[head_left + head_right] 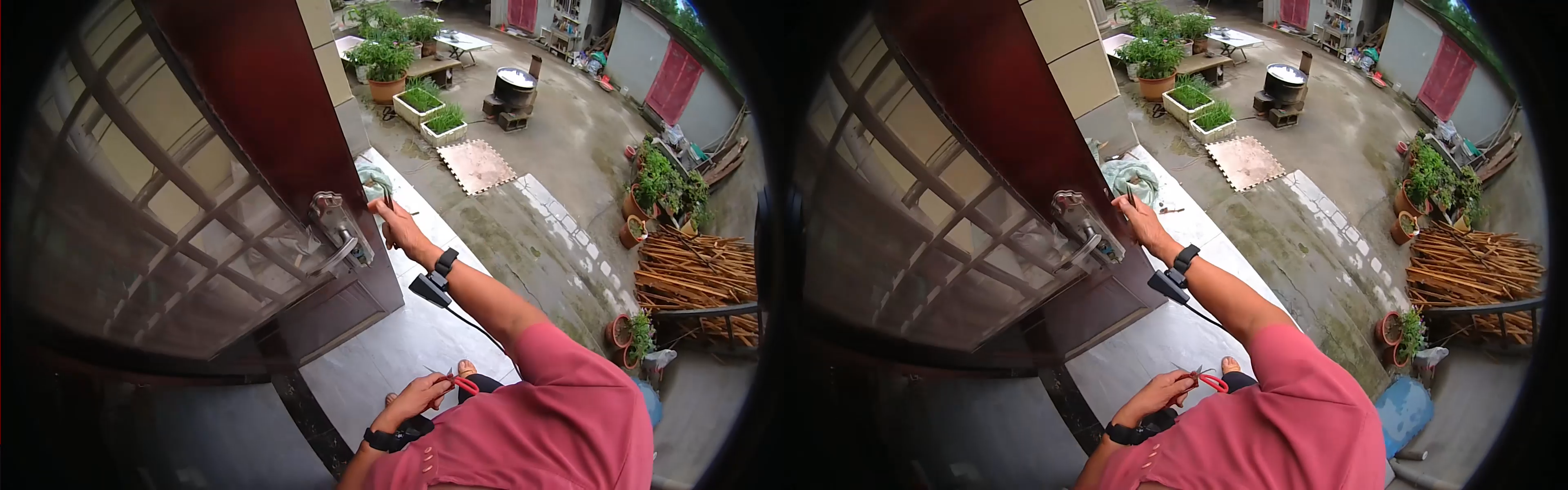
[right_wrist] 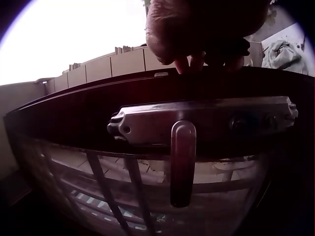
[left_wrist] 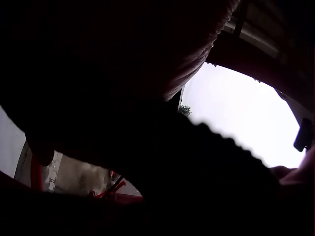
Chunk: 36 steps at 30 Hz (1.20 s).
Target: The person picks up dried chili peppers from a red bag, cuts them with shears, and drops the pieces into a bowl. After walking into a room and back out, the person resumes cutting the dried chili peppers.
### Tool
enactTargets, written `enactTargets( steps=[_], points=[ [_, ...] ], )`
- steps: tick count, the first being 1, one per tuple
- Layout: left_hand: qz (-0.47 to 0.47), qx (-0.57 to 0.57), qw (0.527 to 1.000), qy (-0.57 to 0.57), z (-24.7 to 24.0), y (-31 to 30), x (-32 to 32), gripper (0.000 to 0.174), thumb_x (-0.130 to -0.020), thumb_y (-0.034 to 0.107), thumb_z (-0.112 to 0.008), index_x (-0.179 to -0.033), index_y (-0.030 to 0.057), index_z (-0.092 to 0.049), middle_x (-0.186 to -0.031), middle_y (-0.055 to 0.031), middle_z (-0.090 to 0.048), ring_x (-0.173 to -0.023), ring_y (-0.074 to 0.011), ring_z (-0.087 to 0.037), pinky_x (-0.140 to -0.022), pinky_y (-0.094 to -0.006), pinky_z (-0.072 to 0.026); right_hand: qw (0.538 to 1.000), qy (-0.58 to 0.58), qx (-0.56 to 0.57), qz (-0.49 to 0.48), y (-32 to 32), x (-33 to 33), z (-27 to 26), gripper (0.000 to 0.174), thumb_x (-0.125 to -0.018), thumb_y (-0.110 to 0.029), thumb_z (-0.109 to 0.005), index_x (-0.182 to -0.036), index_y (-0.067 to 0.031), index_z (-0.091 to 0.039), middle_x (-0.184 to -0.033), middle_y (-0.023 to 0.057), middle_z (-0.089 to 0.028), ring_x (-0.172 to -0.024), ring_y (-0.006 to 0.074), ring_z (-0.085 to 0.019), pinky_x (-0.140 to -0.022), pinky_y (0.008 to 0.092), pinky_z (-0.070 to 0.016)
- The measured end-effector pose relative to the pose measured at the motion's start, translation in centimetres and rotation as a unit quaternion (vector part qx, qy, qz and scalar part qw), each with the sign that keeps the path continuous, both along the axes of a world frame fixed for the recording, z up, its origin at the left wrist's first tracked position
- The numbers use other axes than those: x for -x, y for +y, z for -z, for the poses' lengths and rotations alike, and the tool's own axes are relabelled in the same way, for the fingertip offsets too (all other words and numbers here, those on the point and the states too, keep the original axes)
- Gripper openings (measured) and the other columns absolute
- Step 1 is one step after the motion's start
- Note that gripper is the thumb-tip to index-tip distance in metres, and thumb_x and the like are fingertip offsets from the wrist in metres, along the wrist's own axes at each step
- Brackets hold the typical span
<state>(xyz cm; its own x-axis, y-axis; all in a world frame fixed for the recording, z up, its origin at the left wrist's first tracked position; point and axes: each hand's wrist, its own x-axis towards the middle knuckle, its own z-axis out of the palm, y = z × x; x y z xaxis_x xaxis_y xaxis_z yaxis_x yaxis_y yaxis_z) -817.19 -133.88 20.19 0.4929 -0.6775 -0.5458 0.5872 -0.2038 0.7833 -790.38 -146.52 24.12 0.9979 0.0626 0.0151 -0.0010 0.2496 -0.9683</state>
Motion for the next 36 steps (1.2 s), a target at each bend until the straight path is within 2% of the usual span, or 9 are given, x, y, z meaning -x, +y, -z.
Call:
enactTargets(
  steps=[3, 7, 12, 18, 22, 27, 28, 33, 36],
  points=[
    [-0.033, 0.011, 0.999, 0.008, 0.5, -3.2, 1.2, 0.027, -0.098, 0.025, -0.051, -0.104, 0.0003, -0.059, -0.064, 0.002, -0.048, -0.055, -0.0066, -0.042, -0.052, -0.022, -0.0368, 0.976, -0.156, 0.112, 0.106, -1.2, -3.8, 1.0, 0.045, -0.098, -0.045, -0.043, -0.107, -0.0043, -0.058, -0.09, 0.0063, -0.058, -0.06, 0.009, -0.049, -0.049, 0.0253, -0.041],
    [-0.038, -0.012, 0.999, -0.025, -0.7, -4.2, 3.8, 0.027, -0.098, 0.025, -0.051, -0.103, 0.0003, -0.059, -0.064, 0.002, -0.047, -0.055, -0.0067, -0.042, -0.052, -0.0223, -0.0371, 0.99, -0.055, 0.126, 0.008, -0.6, -2.9, -0.3, 0.042, -0.096, -0.046, -0.046, -0.1, -0.0064, -0.058, -0.083, 0.0023, -0.054, -0.075, 0.0127, -0.051, -0.06, 0.0294, -0.0438],
    [-0.011, 0.047, 0.998, -0.05, 1.4, -3.2, 10.1, 0.029, -0.099, 0.028, -0.05, -0.106, 0.0011, -0.059, -0.066, 0.0026, -0.048, -0.058, -0.0058, -0.044, -0.053, -0.0212, -0.0375, 0.997, -0.001, 0.04, 0.068, -0.4, 7.4, 0.2, 0.042, -0.095, -0.044, -0.05, -0.096, -0.0032, -0.061, -0.08, 0.004, -0.059, -0.07, 0.0144, -0.053, -0.057, 0.0291, -0.0454],
    [0.085, 0.085, 0.99, -0.076, 2.2, -4.2, 14.7, 0.03, -0.1, 0.031, -0.047, -0.106, 0.0032, -0.057, -0.065, 0.001, -0.05, -0.055, -0.007, -0.044, -0.049, -0.0232, -0.0359, 0.987, -0.008, 0.089, -0.136, -2.8, 22.3, -3.5, 0.041, -0.097, -0.042, -0.048, -0.098, -0.0031, -0.06, -0.086, 0.0022, -0.061, -0.08, 0.0096, -0.056, -0.057, 0.0265, -0.0488],
    [0.04, 0.058, 0.992, -0.102, 0.5, -4.6, 18.1, 0.031, -0.097, 0.034, -0.049, -0.092, 0.0042, -0.057, -0.06, 0.0, -0.051, -0.05, -0.0089, -0.044, -0.047, -0.0245, -0.033, 0.9, -0.177, 0.209, -0.34, 3.8, 29.7, -8.9, 0.031, -0.097, -0.028, -0.047, -0.109, -0.0024, -0.06, -0.102, 0.0064, -0.061, -0.093, 0.0137, -0.055, -0.081, 0.0305, -0.0432],
    [-0.084, 0.09, 0.99, -0.066, 1.1, -1.9, 23.2, 0.028, -0.098, 0.034, -0.05, -0.093, 0.0068, -0.056, -0.064, 0.0021, -0.049, -0.053, -0.0067, -0.045, -0.049, -0.0227, -0.0402, 0.56, -0.616, 0.32, -0.452, 15.6, 36.0, -4.7, 0.027, -0.095, -0.029, -0.046, -0.1, -0.007, -0.061, -0.11, 0.0121, -0.059, -0.117, 0.024, -0.05, -0.108, 0.048, -0.0246],
    [-0.102, 0.081, 0.989, -0.069, 0.6, -0.8, 24.2, 0.028, -0.098, 0.034, -0.05, -0.094, 0.0064, -0.056, -0.065, 0.0022, -0.049, -0.054, -0.0069, -0.045, -0.05, -0.0231, -0.0428, 0.608, -0.575, 0.269, -0.476, 17.4, 37.5, -3.2, 0.027, -0.095, -0.03, -0.045, -0.095, -0.0077, -0.061, -0.103, 0.0116, -0.059, -0.111, 0.024, -0.052, -0.108, 0.0455, -0.0256],
    [-0.235, 0.067, 0.968, -0.054, 0.3, 2.8, 29.1, 0.028, -0.097, 0.033, -0.051, -0.099, 0.0062, -0.058, -0.064, 0.004, -0.049, -0.053, -0.0042, -0.045, -0.048, -0.02, -0.0419, 0.546, -0.605, 0.216, -0.538, 26.2, 45.0, -3.6, 0.033, -0.096, -0.035, -0.044, -0.088, -0.0067, -0.058, -0.083, 0.0144, -0.061, -0.09, 0.031, -0.057, -0.099, 0.0427, -0.033],
    [-0.311, 0.038, 0.949, -0.026, -0.7, 5.1, 32.0, 0.031, -0.097, 0.032, -0.051, -0.109, 0.0046, -0.059, -0.064, 0.0039, -0.051, -0.052, -0.0041, -0.046, -0.047, -0.0191, -0.0384, 0.61, -0.516, 0.147, -0.584, 32.0, 48.5, -2.4, 0.037, -0.097, -0.037, -0.043, -0.085, -0.0052, -0.057, -0.074, 0.0149, -0.061, -0.082, 0.0338, -0.059, -0.087, 0.0415, -0.0413]
  ],
)
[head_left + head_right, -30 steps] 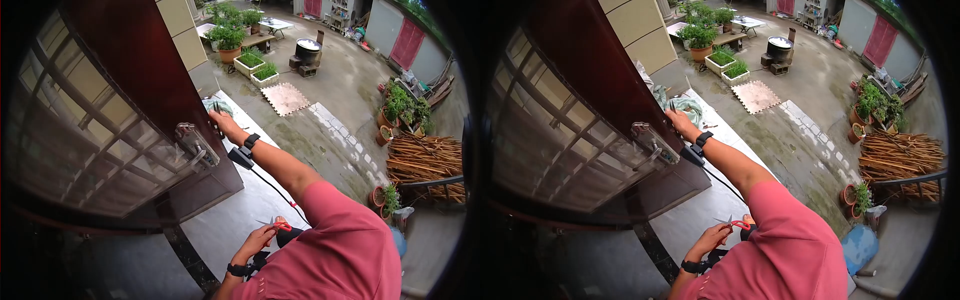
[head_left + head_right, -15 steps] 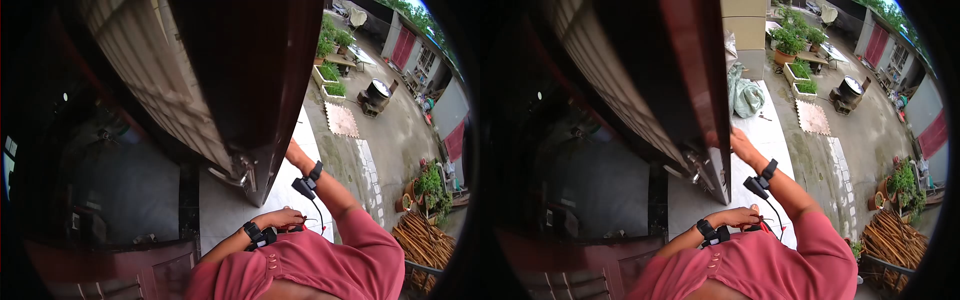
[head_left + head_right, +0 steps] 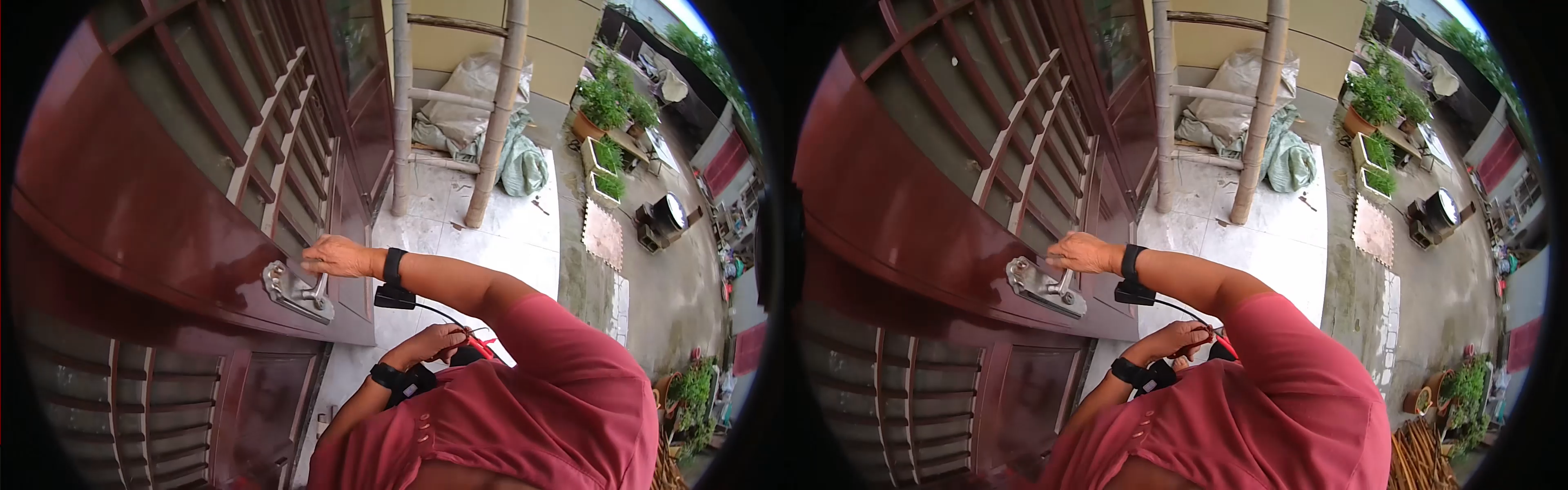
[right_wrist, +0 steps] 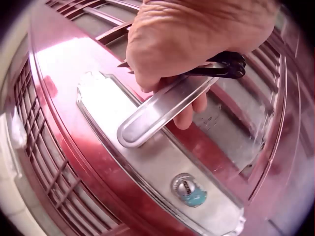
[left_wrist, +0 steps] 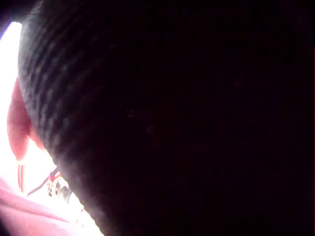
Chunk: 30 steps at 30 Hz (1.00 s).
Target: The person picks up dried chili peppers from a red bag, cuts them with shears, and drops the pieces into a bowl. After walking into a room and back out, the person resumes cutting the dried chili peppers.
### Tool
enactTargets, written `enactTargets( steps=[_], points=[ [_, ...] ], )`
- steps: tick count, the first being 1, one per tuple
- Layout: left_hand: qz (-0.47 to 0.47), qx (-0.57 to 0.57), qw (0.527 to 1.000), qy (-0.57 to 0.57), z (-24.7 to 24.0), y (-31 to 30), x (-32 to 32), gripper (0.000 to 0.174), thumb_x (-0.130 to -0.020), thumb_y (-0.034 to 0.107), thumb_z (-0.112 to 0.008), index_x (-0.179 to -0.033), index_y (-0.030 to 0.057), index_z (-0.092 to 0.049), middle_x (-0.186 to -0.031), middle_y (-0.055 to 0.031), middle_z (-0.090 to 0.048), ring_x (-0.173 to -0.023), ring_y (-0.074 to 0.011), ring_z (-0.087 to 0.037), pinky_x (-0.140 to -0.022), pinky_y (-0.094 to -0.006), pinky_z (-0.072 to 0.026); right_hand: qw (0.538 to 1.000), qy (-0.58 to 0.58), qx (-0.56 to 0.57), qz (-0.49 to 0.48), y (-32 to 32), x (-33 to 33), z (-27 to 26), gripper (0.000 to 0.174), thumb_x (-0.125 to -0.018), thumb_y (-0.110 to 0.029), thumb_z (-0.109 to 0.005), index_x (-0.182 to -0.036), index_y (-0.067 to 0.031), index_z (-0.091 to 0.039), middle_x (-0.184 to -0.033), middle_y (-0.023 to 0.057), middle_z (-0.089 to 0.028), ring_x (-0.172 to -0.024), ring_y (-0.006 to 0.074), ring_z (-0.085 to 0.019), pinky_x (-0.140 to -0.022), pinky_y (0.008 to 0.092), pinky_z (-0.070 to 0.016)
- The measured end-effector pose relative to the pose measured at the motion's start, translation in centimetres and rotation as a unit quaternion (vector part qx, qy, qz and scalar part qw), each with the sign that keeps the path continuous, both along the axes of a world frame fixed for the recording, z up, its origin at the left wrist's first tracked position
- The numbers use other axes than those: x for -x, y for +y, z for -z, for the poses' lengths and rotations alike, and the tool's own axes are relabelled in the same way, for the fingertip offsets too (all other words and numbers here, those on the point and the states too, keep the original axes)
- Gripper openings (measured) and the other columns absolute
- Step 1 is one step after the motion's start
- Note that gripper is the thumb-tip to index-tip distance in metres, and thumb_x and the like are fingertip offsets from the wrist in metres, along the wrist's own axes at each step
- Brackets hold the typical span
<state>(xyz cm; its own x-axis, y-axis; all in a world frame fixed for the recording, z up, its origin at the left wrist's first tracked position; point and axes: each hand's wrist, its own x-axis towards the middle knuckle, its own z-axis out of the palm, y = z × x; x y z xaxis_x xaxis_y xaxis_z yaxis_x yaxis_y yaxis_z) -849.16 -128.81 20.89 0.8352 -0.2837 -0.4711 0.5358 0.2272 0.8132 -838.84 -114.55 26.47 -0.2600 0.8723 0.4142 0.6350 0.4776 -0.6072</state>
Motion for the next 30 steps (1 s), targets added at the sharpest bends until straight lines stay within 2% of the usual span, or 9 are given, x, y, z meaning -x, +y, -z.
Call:
enactTargets(
  steps=[4, 5, 11, 15, 20, 21, 24, 28, 30],
  points=[
    [-0.08, 0.009, 0.996, -0.038, 1.3, 2.3, 4.2, 0.03, -0.099, 0.03, -0.05, -0.108, 0.0022, -0.058, -0.064, 0.004, -0.049, -0.054, -0.0053, -0.046, -0.049, -0.0215, -0.0387, 0.939, 0.308, 0.15, 0.028, 5.3, 5.5, 3.5, 0.038, -0.098, -0.036, -0.041, -0.085, -0.0042, -0.057, -0.08, 0.0137, -0.065, -0.075, 0.0353, -0.062, -0.068, 0.0423, -0.0476],
    [-0.093, 0.01, 0.995, -0.022, 1.3, 2.8, 4.8, 0.03, -0.099, 0.029, -0.049, -0.108, 0.0021, -0.058, -0.064, 0.004, -0.048, -0.054, -0.0052, -0.045, -0.05, -0.0215, -0.0383, 0.952, 0.269, 0.119, 0.091, 6.9, 6.8, 5.3, 0.036, -0.098, -0.035, -0.044, -0.086, -0.0028, -0.054, -0.077, 0.0088, -0.064, -0.072, 0.0217, -0.064, -0.068, 0.0331, -0.0485],
    [-0.225, 0.086, 0.97, 0.04, 1.7, 4.1, 8.2, 0.023, -0.098, 0.025, -0.051, -0.101, 0.0043, -0.058, -0.065, 0.0045, -0.046, -0.056, -0.0052, -0.04, -0.053, -0.0201, -0.0361, 0.926, 0.332, 0.118, 0.139, 11.6, 11.4, 4.0, 0.028, -0.098, -0.031, -0.047, -0.09, -0.0055, -0.053, -0.072, 0.0094, -0.062, -0.068, 0.0224, -0.064, -0.064, 0.0354, -0.048],
    [-0.233, -0.046, 0.971, 0.006, 4.1, 4.2, 9.3, 0.02, -0.098, 0.022, -0.049, -0.1, 0.0041, -0.057, -0.066, 0.0033, -0.046, -0.058, -0.0069, -0.043, -0.057, -0.0215, -0.0385, 0.925, 0.332, 0.029, 0.183, 15.8, 13.7, 5.7, 0.026, -0.098, -0.029, -0.047, -0.089, -0.005, -0.053, -0.066, 0.0102, -0.06, -0.063, 0.0269, -0.063, -0.059, 0.0382, -0.0466],
    [-0.255, -0.008, 0.962, 0.093, 3.9, 4.8, 10.9, 0.02, -0.099, 0.023, -0.047, -0.098, 0.0046, -0.055, -0.067, 0.0018, -0.05, -0.061, -0.007, -0.046, -0.059, -0.0222, -0.0397, 0.922, 0.299, -0.049, 0.242, 19.9, 15.6, 6.8, 0.022, -0.097, -0.023, -0.049, -0.089, -0.0037, -0.051, -0.067, 0.0126, -0.061, -0.062, 0.0301, -0.063, -0.058, 0.0396, -0.0469],
    [-0.263, -0.01, 0.96, 0.093, 3.4, 5.1, 11.1, 0.02, -0.099, 0.023, -0.047, -0.098, 0.0049, -0.055, -0.068, 0.0021, -0.05, -0.061, -0.0067, -0.046, -0.059, -0.0221, -0.0396, 0.92, 0.335, 0.008, 0.206, 19.9, 15.5, 6.7, 0.02, -0.089, -0.015, -0.058, -0.093, 0.0004, -0.045, -0.08, 0.025, -0.059, -0.081, 0.0458, -0.056, -0.069, 0.051, -0.0419],
    [-0.264, -0.03, 0.959, 0.099, 2.6, 5.0, 11.1, 0.021, -0.1, 0.025, -0.045, -0.097, 0.0065, -0.055, -0.067, 0.0038, -0.051, -0.058, -0.0043, -0.045, -0.054, -0.0195, -0.0374, 0.933, 0.308, 0.013, 0.188, 19.3, 14.4, 6.0, 0.019, -0.09, -0.015, -0.057, -0.095, 0.0002, -0.046, -0.081, 0.0236, -0.059, -0.082, 0.0439, -0.056, -0.07, 0.0499, -0.0424],
    [-0.301, -0.048, 0.942, 0.138, 3.1, 4.6, 9.4, 0.023, -0.099, 0.027, -0.047, -0.097, 0.0071, -0.057, -0.062, 0.003, -0.051, -0.048, -0.0042, -0.043, -0.041, -0.0197, -0.0287, 0.883, 0.313, -0.207, 0.283, 12.4, 6.2, 3.6, 0.017, -0.093, -0.016, -0.053, -0.095, 0.0, -0.049, -0.08, 0.0185, -0.056, -0.081, 0.0383, -0.055, -0.074, 0.0455, -0.0425],
    [-0.317, -0.092, 0.931, 0.153, 4.5, 4.5, 7.8, 0.024, -0.098, 0.03, -0.047, -0.099, 0.0089, -0.059, -0.062, 0.0038, -0.05, -0.047, -0.0034, -0.042, -0.04, -0.0203, -0.0265, 0.895, 0.355, -0.035, 0.267, 4.3, 0.2, 4.3, 0.022, -0.096, -0.023, -0.049, -0.096, -0.0014, -0.053, -0.08, 0.0177, -0.055, -0.079, 0.0372, -0.054, -0.073, 0.0433, -0.0425]
  ],
)
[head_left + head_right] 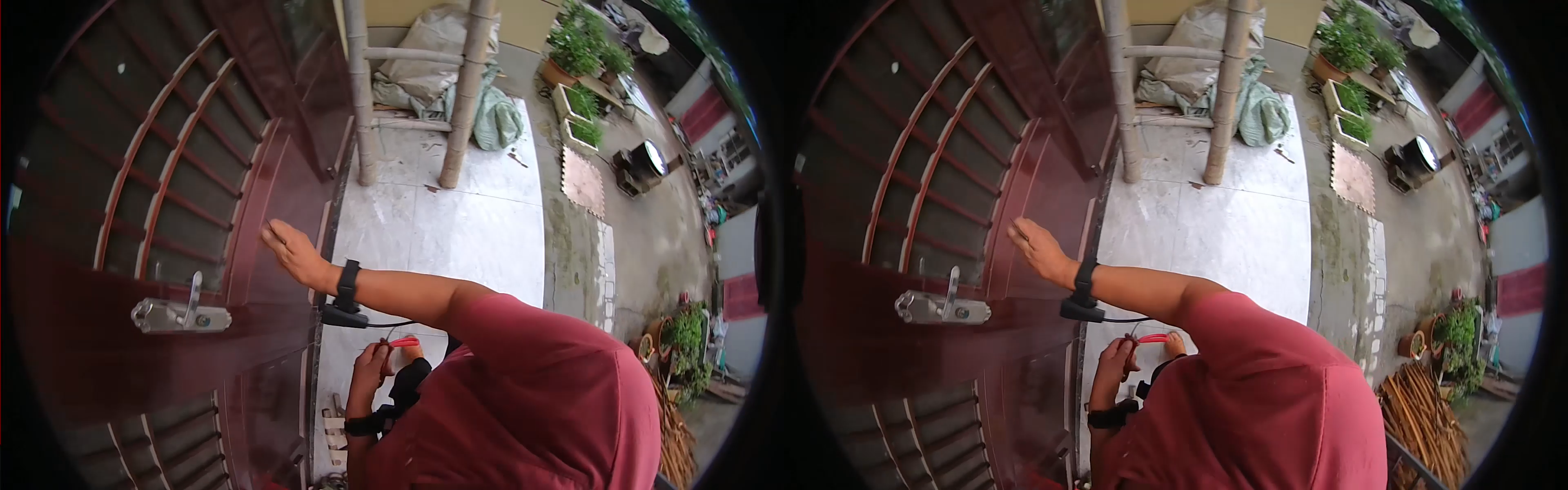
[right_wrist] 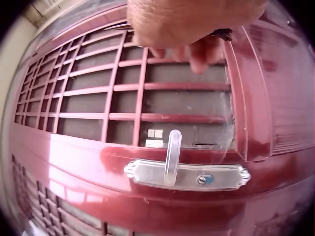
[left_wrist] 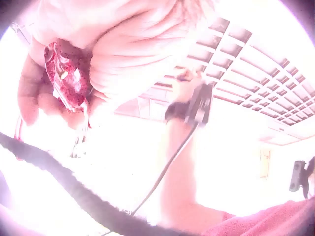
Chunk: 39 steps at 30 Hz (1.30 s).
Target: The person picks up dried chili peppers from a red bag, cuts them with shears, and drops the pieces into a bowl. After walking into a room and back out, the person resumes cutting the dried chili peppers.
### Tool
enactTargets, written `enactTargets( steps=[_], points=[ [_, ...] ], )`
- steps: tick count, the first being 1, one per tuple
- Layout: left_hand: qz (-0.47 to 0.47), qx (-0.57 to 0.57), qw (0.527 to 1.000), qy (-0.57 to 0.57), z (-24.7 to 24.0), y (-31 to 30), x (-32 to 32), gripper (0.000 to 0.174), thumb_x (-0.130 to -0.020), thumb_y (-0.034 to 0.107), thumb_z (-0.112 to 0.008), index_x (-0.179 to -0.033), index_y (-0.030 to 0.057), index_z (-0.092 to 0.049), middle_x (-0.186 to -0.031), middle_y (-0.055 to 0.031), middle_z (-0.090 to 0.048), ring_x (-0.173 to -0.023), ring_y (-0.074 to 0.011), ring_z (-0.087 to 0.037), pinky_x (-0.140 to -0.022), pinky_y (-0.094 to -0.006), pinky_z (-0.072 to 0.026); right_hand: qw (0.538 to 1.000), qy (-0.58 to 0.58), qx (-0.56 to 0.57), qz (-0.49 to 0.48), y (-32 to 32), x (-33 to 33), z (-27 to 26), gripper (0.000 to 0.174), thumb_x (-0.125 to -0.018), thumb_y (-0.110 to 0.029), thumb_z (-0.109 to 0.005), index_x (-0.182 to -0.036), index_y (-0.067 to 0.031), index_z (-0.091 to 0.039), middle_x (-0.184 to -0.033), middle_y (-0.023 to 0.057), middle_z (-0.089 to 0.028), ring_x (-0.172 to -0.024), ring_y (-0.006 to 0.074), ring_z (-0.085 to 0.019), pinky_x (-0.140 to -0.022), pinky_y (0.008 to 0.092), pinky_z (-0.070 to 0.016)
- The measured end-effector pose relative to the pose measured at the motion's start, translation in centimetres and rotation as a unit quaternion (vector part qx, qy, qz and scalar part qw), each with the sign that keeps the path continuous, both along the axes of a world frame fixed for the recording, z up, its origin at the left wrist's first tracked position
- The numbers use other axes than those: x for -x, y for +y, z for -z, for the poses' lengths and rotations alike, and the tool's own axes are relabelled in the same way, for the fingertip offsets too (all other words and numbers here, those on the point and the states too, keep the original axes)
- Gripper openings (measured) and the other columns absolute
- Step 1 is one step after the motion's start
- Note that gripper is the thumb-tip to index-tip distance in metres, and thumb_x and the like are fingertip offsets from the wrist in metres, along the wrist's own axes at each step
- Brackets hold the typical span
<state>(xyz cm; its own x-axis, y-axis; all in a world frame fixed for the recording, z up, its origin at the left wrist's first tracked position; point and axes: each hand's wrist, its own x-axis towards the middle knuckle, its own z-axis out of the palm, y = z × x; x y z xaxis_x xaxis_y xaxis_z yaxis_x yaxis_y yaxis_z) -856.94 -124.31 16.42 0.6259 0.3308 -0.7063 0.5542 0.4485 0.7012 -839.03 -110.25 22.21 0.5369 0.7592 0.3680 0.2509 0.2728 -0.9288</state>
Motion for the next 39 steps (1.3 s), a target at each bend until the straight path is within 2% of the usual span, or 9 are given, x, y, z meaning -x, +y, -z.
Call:
enactTargets(
  steps=[3, 5, 11, 18, 24, 29, 32, 34, 39],
  points=[
    [-0.073, -0.101, 0.988, -0.087, -0.5, -0.9, -5.7, 0.025, -0.099, 0.031, -0.05, -0.097, 0.0078, -0.059, -0.061, 0.0036, -0.049, -0.049, -0.0043, -0.045, -0.042, -0.019, -0.0302, 0.983, 0.05, 0.176, -0.006, -14.4, -7.9, 3.1, 0.035, -0.093, -0.034, -0.054, -0.088, 0.0003, -0.06, -0.07, 0.0185, -0.057, -0.068, 0.0346, -0.057, -0.066, 0.0406, -0.0444],
    [-0.024, -0.139, 0.983, -0.121, -3.1, -2.2, -12.2, 0.029, -0.099, 0.032, -0.049, -0.103, 0.005, -0.058, -0.062, 0.0034, -0.047, -0.053, -0.004, -0.045, -0.049, -0.02, -0.0377, 0.952, 0.13, 0.277, 0.033, -23.6, -11.4, 3.8, 0.039, -0.09, -0.04, -0.06, -0.094, -0.0017, -0.065, -0.072, 0.0109, -0.062, -0.067, 0.0192, -0.058, -0.063, 0.0359, -0.045],
    [0.171, -0.058, 0.963, -0.199, -3.7, -12.7, -33.2, 0.033, -0.099, 0.031, -0.048, -0.107, 0.0007, -0.058, -0.061, 0.0021, -0.047, -0.055, -0.0069, -0.045, -0.057, -0.0234, -0.0439, 0.944, 0.283, 0.079, 0.148, -40.5, -23.0, 2.7, 0.026, -0.094, -0.026, -0.059, -0.099, -0.0017, -0.066, -0.082, 0.0017, -0.061, -0.079, 0.0109, -0.056, -0.076, 0.0264, -0.0462],
    [0.321, 0.005, 0.93, -0.181, -4.8, -28.8, -53.2, 0.032, -0.1, 0.03, -0.046, -0.104, 0.0006, -0.058, -0.06, 0.0013, -0.048, -0.054, -0.0073, -0.045, -0.054, -0.0228, -0.0412, 0.895, 0.369, 0.112, 0.223, -60.6, -38.4, -0.9, 0.028, -0.093, -0.029, -0.061, -0.109, -0.0064, -0.067, -0.096, 0.0008, -0.06, -0.066, 0.0059, -0.048, -0.054, 0.0216, -0.0387],
    [0.47, -0.01, 0.867, -0.167, -6.5, -37.3, -67.8, 0.032, -0.1, 0.03, -0.045, -0.102, 0.0005, -0.057, -0.062, 0.0014, -0.048, -0.055, -0.0067, -0.045, -0.053, -0.0225, -0.0407, 0.908, 0.074, 0.13, 0.391, -69.0, -50.6, 0.4, 0.012, -0.083, -0.01, -0.068, -0.096, -0.0087, -0.068, -0.086, 0.0009, -0.062, -0.072, 0.0095, -0.057, -0.058, 0.0241, -0.0461],
    [0.458, 0.124, 0.861, -0.182, -5.6, -41.7, -82.3, 0.032, -0.101, 0.029, -0.046, -0.109, -0.0004, -0.054, -0.065, 0.002, -0.046, -0.056, -0.006, -0.046, -0.054, -0.0223, -0.0437, 0.819, -0.234, 0.23, 0.471, -73.4, -63.4, -1.0, 0.027, -0.067, 0.0, -0.07, -0.091, -0.0116, -0.067, -0.089, 0.0021, -0.064, -0.072, 0.0214, -0.066, -0.059, 0.0304, -0.0523],
    [0.487, 0.133, 0.838, -0.209, -5.0, -44.0, -93.4, 0.031, -0.101, 0.028, -0.046, -0.108, -0.0001, -0.055, -0.063, 0.0026, -0.045, -0.055, -0.0062, -0.043, -0.059, -0.0228, -0.0433, 0.818, -0.175, 0.154, 0.527, -75.3, -73.4, 1.0, 0.02, -0.075, -0.002, -0.07, -0.092, -0.0098, -0.067, -0.082, 0.0025, -0.064, -0.062, 0.0159, -0.06, -0.053, 0.0261, -0.0473],
    [0.509, 0.126, 0.818, -0.237, -3.8, -45.5, -100.2, 0.032, -0.101, 0.029, -0.046, -0.107, -0.0006, -0.056, -0.062, 0.0033, -0.044, -0.055, -0.0055, -0.042, -0.059, -0.0224, -0.0425, 0.838, 0.212, 0.073, 0.497, -76.5, -79.0, 1.0, 0.008, -0.084, -0.007, -0.067, -0.092, -0.0055, -0.066, -0.074, -0.0005, -0.061, -0.053, 0.0085, -0.05, -0.047, 0.0227, -0.0388],
    [0.557, 0.118, 0.79, -0.228, -3.6, -48.7, -113.4, 0.036, -0.1, 0.035, -0.046, -0.109, 0.0021, -0.057, -0.063, 0.0039, -0.046, -0.055, -0.0046, -0.041, -0.056, -0.0196, -0.04, 0.805, 0.364, -0.057, 0.465, -79.8, -91.3, 2.5, 0.011, -0.09, -0.013, -0.065, -0.093, -0.0025, -0.065, -0.068, -0.0023, -0.058, -0.048, 0.0041, -0.042, -0.044, 0.0206, -0.0303]
  ],
)
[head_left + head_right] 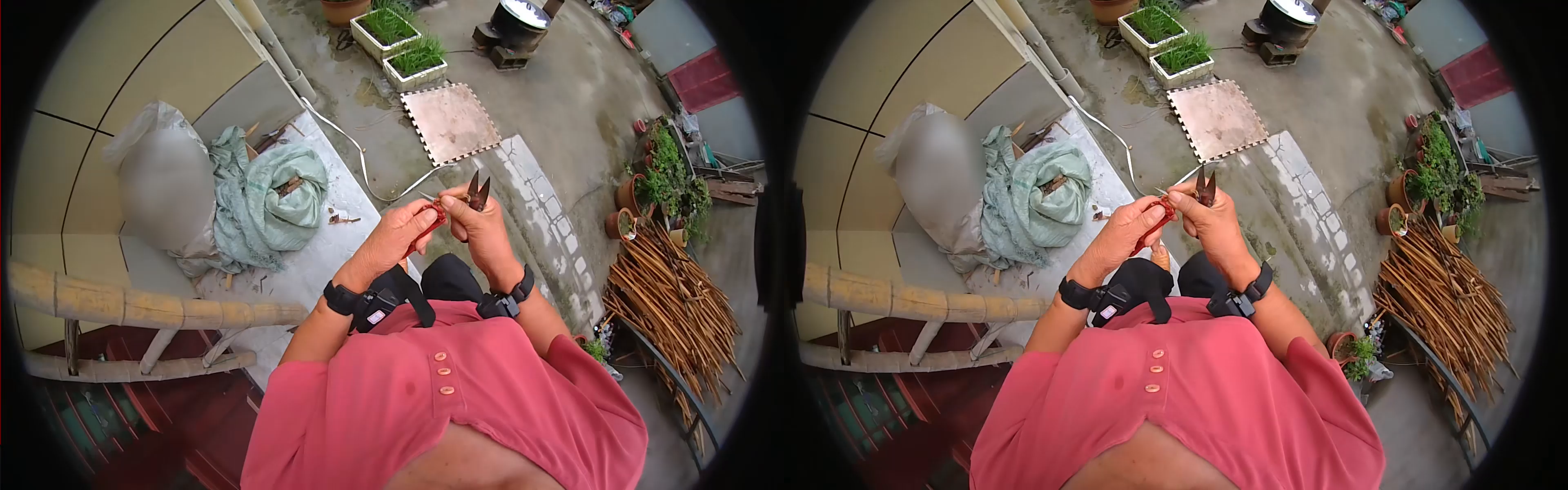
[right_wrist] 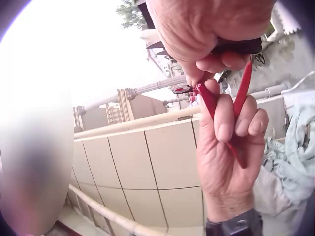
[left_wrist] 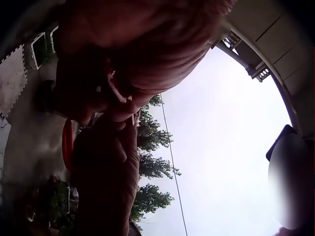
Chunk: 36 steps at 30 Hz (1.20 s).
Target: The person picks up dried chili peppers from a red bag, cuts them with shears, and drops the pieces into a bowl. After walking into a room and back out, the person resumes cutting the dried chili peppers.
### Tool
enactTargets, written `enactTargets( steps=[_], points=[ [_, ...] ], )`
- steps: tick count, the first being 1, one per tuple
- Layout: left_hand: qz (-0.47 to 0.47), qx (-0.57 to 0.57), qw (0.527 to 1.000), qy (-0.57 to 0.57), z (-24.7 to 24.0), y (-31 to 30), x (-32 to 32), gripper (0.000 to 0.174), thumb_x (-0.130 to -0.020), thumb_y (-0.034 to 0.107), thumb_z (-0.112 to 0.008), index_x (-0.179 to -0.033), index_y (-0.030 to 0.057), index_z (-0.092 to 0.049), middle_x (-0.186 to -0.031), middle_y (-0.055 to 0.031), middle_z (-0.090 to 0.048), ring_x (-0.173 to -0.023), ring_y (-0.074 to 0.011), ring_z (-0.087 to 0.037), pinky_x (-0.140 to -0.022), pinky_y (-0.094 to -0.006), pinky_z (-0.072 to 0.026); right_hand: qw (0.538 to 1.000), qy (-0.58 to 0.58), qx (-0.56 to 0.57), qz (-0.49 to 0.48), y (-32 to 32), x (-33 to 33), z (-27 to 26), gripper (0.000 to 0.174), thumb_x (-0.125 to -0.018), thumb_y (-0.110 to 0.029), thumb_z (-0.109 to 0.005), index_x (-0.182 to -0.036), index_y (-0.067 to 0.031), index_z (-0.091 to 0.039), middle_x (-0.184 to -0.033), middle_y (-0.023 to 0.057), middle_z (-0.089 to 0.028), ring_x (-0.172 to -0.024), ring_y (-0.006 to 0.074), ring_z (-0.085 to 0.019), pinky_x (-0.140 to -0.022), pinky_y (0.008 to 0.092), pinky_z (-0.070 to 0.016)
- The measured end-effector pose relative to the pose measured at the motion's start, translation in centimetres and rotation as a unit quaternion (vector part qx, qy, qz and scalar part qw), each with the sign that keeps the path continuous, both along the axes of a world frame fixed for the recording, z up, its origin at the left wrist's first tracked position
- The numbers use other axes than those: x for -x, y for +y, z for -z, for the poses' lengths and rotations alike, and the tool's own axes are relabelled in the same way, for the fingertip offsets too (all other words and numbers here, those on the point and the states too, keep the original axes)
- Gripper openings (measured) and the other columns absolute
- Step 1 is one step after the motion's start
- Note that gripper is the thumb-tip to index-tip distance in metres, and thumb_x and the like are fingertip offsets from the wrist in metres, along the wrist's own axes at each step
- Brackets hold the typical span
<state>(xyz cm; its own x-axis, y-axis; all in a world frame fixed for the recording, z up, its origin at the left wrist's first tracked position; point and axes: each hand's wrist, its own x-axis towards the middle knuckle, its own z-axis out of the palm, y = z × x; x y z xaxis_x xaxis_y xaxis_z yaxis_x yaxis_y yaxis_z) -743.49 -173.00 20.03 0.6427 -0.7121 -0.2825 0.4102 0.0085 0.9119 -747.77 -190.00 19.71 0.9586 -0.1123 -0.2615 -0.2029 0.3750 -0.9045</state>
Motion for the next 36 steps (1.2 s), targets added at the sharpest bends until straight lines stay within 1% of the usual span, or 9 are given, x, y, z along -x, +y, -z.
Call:
enactTargets(
  steps=[2, 12, 15, 22, 25, 27, 32, 34, 36],
  points=[
    [0.028, -0.03, 0.999, -0.004, 0.6, -0.6, -4.0, 0.036, -0.1, 0.037, -0.045, -0.11, 0.0048, -0.057, -0.066, 0.0033, -0.051, -0.056, -0.0044, -0.044, -0.054, -0.0177, -0.0384, 0.998, 0.025, -0.064, -0.01, -1.1, -3.7, 0.9, 0.014, -0.089, -0.014, -0.065, -0.098, -0.0024, -0.065, -0.068, -0.0019, -0.057, -0.047, 0.004, -0.041, -0.043, 0.0204, -0.029],
    [-0.01, 0.015, 1.0, -0.012, 9.5, -6.4, -21.2, 0.035, -0.1, 0.035, -0.047, -0.111, 0.0037, -0.056, -0.069, 0.0028, -0.05, -0.06, -0.0057, -0.045, -0.061, -0.0223, -0.0422, 0.988, 0.001, 0.012, -0.155, -9.0, -22.1, 7.5, 0.025, -0.087, -0.012, -0.067, -0.11, -0.0019, -0.065, -0.079, 0.0009, -0.063, -0.052, 0.0047, -0.045, -0.046, 0.0196, -0.035],
    [0.001, 0.123, 0.991, 0.053, 17.3, -10.5, -26.5, 0.037, -0.1, 0.033, -0.047, -0.114, 0.0003, -0.055, -0.075, 0.0041, -0.049, -0.061, -0.0047, -0.043, -0.066, -0.0253, -0.0461, 0.985, -0.03, 0.061, -0.162, -13.1, -27.4, 14.5, 0.025, -0.086, -0.014, -0.069, -0.108, -0.0028, -0.066, -0.078, 0.0, -0.064, -0.052, 0.0035, -0.044, -0.045, 0.0189, -0.0334],
    [-0.015, 0.133, 0.989, 0.056, 20.6, -13.8, -36.3, 0.04, -0.101, 0.031, -0.046, -0.123, -0.0022, -0.05, -0.085, 0.0031, -0.049, -0.065, -0.0045, -0.043, -0.075, -0.0264, -0.0478, 0.982, 0.021, 0.076, -0.17, -15.9, -38.0, 15.8, 0.022, -0.085, -0.012, -0.07, -0.104, -0.0031, -0.066, -0.074, -0.0022, -0.061, -0.051, 0.0024, -0.042, -0.045, 0.0184, -0.031],
    [-0.046, 0.138, 0.989, 0.035, 21.4, -13.9, -41.9, 0.039, -0.102, 0.031, -0.044, -0.122, -0.0016, -0.05, -0.081, 0.0025, -0.048, -0.067, -0.0053, -0.044, -0.072, -0.0253, -0.0471, 0.971, -0.035, 0.183, -0.15, -15.3, -43.7, 16.3, 0.014, -0.084, -0.01, -0.07, -0.096, -0.0037, -0.065, -0.075, -0.0024, -0.06, -0.053, 0.0032, -0.042, -0.046, 0.0196, -0.0335],
    [-0.079, 0.138, 0.987, 0.001, 23.0, -13.2, -46.6, 0.035, -0.102, 0.029, -0.043, -0.119, -0.0001, -0.051, -0.078, 0.0021, -0.046, -0.066, -0.0054, -0.044, -0.068, -0.024, -0.0472, 0.947, -0.122, 0.262, -0.139, -14.4, -48.9, 18.7, 0.012, -0.083, -0.008, -0.07, -0.093, -0.0042, -0.065, -0.079, -0.0018, -0.06, -0.054, 0.0036, -0.042, -0.047, 0.02, -0.0343],
    [-0.058, 0.222, 0.97, 0.081, 31.4, -7.2, -62.7, 0.028, -0.102, 0.031, -0.043, -0.107, 0.0054, -0.054, -0.066, 0.0051, -0.042, -0.06, -0.0059, -0.042, -0.065, -0.0278, -0.0486, 0.723, -0.441, 0.519, -0.114, -8.0, -65.3, 25.8, 0.026, -0.066, 0.001, -0.071, -0.089, -0.0075, -0.063, -0.097, 0.0051, -0.063, -0.073, 0.0258, -0.067, -0.061, 0.0329, -0.0539],
    [-0.057, 0.213, 0.966, 0.138, 34.3, -4.5, -69.8, 0.029, -0.101, 0.033, -0.045, -0.107, 0.007, -0.055, -0.065, 0.0058, -0.042, -0.062, -0.0061, -0.043, -0.068, -0.0291, -0.0471, 0.661, -0.466, 0.578, -0.11, -5.5, -72.2, 29.5, 0.022, -0.067, 0.001, -0.067, -0.087, -0.0068, -0.062, -0.098, 0.0064, -0.063, -0.072, 0.0248, -0.067, -0.059, 0.032, -0.0537],
    [-0.077, 0.233, 0.943, 0.223, 36.6, -3.2, -74.7, 0.023, -0.1, 0.033, -0.048, -0.104, 0.0114, -0.056, -0.062, 0.0067, -0.042, -0.064, -0.0075, -0.044, -0.067, -0.0304, -0.0447, 0.652, -0.447, 0.597, -0.14, -4.1, -77.7, 30.8, 0.023, -0.067, 0.003, -0.065, -0.088, -0.0058, -0.063, -0.098, 0.0078, -0.064, -0.074, 0.0252, -0.067, -0.06, 0.0312, -0.0539]
  ],
)
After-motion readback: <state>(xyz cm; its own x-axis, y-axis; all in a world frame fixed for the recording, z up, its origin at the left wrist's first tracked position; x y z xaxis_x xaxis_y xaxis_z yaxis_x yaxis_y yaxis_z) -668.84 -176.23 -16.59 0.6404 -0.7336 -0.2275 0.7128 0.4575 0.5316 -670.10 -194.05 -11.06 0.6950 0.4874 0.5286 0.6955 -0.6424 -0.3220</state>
